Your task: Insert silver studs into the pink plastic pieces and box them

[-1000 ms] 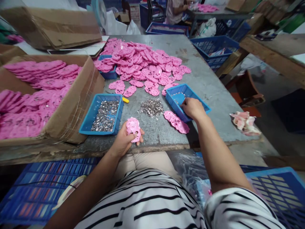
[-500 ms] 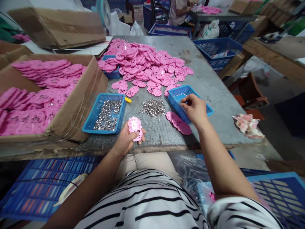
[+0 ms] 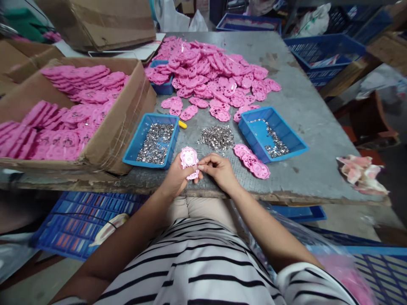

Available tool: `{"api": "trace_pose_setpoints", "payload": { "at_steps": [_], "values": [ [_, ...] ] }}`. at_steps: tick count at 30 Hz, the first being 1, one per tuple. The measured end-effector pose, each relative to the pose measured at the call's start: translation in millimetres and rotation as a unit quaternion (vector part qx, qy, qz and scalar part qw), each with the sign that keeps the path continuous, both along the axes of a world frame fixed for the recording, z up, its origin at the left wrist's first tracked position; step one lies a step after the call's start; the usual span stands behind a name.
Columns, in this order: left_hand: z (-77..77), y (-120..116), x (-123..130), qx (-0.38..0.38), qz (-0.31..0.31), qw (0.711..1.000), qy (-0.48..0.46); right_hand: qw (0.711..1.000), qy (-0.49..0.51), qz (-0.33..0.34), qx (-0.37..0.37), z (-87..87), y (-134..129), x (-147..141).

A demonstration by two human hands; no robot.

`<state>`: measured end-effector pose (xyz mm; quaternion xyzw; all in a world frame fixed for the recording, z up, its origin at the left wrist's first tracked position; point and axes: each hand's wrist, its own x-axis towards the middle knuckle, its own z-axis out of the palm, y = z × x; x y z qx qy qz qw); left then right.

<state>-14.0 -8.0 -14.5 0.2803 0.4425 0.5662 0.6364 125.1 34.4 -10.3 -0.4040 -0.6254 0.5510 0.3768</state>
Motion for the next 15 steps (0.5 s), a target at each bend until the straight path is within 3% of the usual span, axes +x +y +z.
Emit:
{"api": "trace_pose_setpoints", "payload": {
  "at_steps": [7, 15],
  "values": [
    [-1.0, -3.6, 1.7, 0.012, 0.04, 0.999, 0.004, 1.0, 0.001, 0.0, 0.01, -2.4, -7.4, 0.0],
    [-0.3, -2.6, 1.8, 0.02, 0.045, 0.999, 0.005, 1.0, 0.002, -0.007, 0.02, -3.3, -9.7, 0.7]
  ]
}}
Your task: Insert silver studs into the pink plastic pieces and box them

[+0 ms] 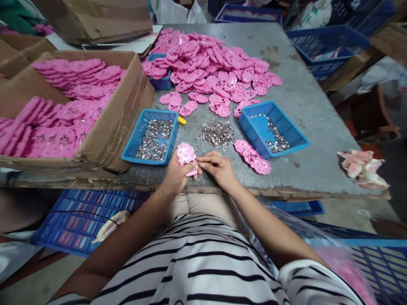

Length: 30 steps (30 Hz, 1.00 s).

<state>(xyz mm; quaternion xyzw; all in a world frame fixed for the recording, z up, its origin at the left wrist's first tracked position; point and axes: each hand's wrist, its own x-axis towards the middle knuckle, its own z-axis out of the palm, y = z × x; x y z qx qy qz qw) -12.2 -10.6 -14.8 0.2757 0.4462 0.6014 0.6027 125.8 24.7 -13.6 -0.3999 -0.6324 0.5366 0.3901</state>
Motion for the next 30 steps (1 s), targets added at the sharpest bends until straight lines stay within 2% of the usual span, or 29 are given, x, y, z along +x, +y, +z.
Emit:
{"api": "trace_pose_setpoints", "payload": {
  "at_steps": [6, 12, 15, 19, 23, 27, 30],
  "values": [
    [-2.3, 0.0, -0.6, 0.008, 0.002, 1.0, -0.023, 0.999, -0.033, -0.025, 0.018, -1.0, -0.6, 3.4],
    [-3.8, 1.5, 1.8, 0.014, 0.014, 1.0, -0.01, 0.987, -0.104, -0.034, 0.117, -0.3, 1.7, 12.7],
    [-3.1, 3.1, 4.3, 0.006, 0.01, 1.0, 0.004, 0.973, -0.12, -0.004, 0.195, -2.2, 0.8, 14.5],
    [-4.7, 4.1, 7.9, 0.003, 0.02, 1.0, 0.016, 0.935, -0.175, 0.035, 0.305, -4.4, -1.7, 13.6],
    [-10.7, 4.4, 7.9, 0.008, 0.025, 0.999, 0.025, 0.877, -0.288, 0.079, 0.375, 0.0, 2.0, 13.5],
    [-18.0, 6.1, 5.1, -0.002, 0.016, 0.998, 0.059, 0.828, -0.344, 0.146, 0.418, 6.6, 10.1, 14.8],
    [-20.5, 7.9, 3.3, -0.012, 0.02, 0.996, 0.083, 0.819, -0.352, 0.169, 0.42, 7.4, 13.2, 14.7]
  ]
}}
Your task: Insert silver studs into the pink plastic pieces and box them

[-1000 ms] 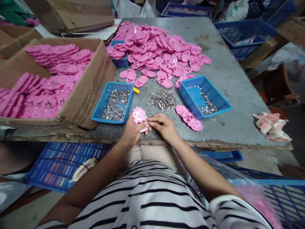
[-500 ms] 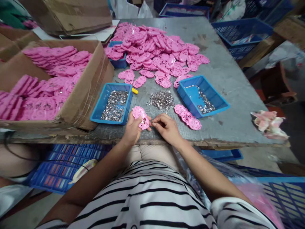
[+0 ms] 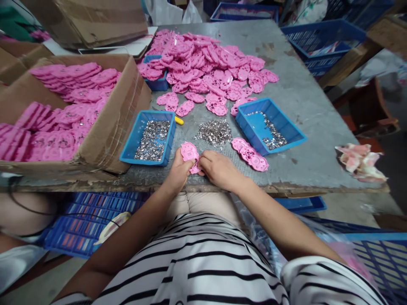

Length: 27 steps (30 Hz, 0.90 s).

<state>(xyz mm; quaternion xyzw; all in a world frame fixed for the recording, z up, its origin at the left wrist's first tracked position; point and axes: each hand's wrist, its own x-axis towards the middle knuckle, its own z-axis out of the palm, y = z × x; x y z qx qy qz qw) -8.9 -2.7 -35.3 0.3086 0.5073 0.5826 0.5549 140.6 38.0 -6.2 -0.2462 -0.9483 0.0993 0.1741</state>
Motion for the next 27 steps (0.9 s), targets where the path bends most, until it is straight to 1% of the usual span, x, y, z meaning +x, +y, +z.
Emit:
{"api": "trace_pose_setpoints", "payload": {
  "at_steps": [2, 5, 8, 11, 13, 16, 19, 23, 27],
  "values": [
    [0.9, 0.9, -0.5, -0.004, 0.002, 1.0, 0.0, 1.0, 0.009, -0.005, -0.021, -0.9, 0.1, -0.3],
    [6.2, 0.5, -0.3, -0.009, -0.011, 1.0, -0.02, 0.994, 0.066, -0.014, -0.087, -2.2, -0.9, 0.6],
    [13.6, -1.6, 0.6, -0.008, -0.035, 0.998, -0.044, 0.977, 0.147, -0.044, -0.147, -3.0, -1.5, 3.7],
    [18.6, -3.4, 1.2, 0.003, -0.042, 0.999, -0.034, 0.957, 0.201, -0.082, -0.191, -3.8, -2.3, 5.6],
    [19.8, -3.4, 1.3, 0.001, -0.044, 0.999, -0.028, 0.948, 0.217, -0.09, -0.215, -4.4, -2.9, 4.2],
    [20.0, -2.6, 0.9, -0.008, -0.049, 0.998, -0.037, 0.94, 0.228, -0.085, -0.237, -5.6, -3.5, -1.6],
    [20.6, -2.5, 0.6, -0.014, -0.041, 0.998, -0.041, 0.93, 0.244, -0.088, -0.26, -6.8, -3.2, -7.3],
    [21.9, -3.6, 1.0, -0.014, -0.022, 0.999, -0.043, 0.903, 0.268, -0.11, -0.317, -7.9, -3.9, -9.6],
    [20.9, -3.8, 1.6, -0.005, -0.009, 0.999, -0.051, 0.863, 0.302, -0.149, -0.378, -11.1, -7.9, -9.9]
  ]
}}
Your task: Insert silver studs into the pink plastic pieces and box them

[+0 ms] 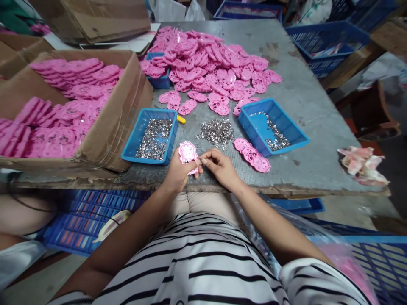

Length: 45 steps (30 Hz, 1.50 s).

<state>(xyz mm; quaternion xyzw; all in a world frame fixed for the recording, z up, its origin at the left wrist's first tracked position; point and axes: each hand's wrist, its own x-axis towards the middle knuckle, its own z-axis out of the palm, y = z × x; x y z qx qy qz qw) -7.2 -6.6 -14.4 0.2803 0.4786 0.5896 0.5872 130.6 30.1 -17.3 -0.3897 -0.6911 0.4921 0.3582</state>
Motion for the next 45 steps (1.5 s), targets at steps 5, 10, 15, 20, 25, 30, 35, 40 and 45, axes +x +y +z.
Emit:
{"api": "trace_pose_setpoints", "payload": {
  "at_steps": [5, 10, 15, 20, 25, 30, 35, 40, 45],
  "values": [
    [-2.7, 0.1, -0.1, -0.002, 0.004, 1.0, 0.003, 0.998, -0.003, -0.039, 0.047, -2.5, -2.9, -3.5],
    [-1.7, 0.0, -0.3, 0.004, 0.011, 1.0, -0.003, 0.984, -0.067, -0.03, 0.162, 1.5, -2.6, -5.4],
    [1.1, 1.0, -0.1, -0.008, 0.012, 1.0, -0.003, 0.972, -0.094, -0.044, 0.21, 1.2, -5.7, -7.1],
    [1.8, 2.1, 0.9, -0.017, 0.017, 1.0, 0.001, 0.979, -0.068, -0.066, 0.182, -0.1, -7.9, -9.2],
    [3.2, 1.7, 3.4, -0.021, 0.039, 0.999, 0.012, 0.994, -0.006, -0.089, 0.06, 1.2, -7.4, -9.6],
    [4.0, 1.3, 5.6, -0.023, 0.054, 0.998, 0.022, 0.992, 0.033, -0.083, -0.086, 1.6, -8.6, -9.8],
    [2.4, 2.1, 7.3, -0.018, 0.069, 0.997, 0.034, 0.994, -0.028, -0.1, 0.01, 2.6, -8.6, -12.4],
    [-0.9, 3.1, 8.7, -0.018, 0.083, 0.996, 0.036, 0.987, -0.063, -0.104, 0.104, 2.4, -8.3, -15.3],
    [-0.4, 0.8, 4.9, -0.004, 0.055, 0.998, 0.018, 0.994, -0.061, -0.061, 0.074, 1.2, -3.4, -12.0]
  ]
}}
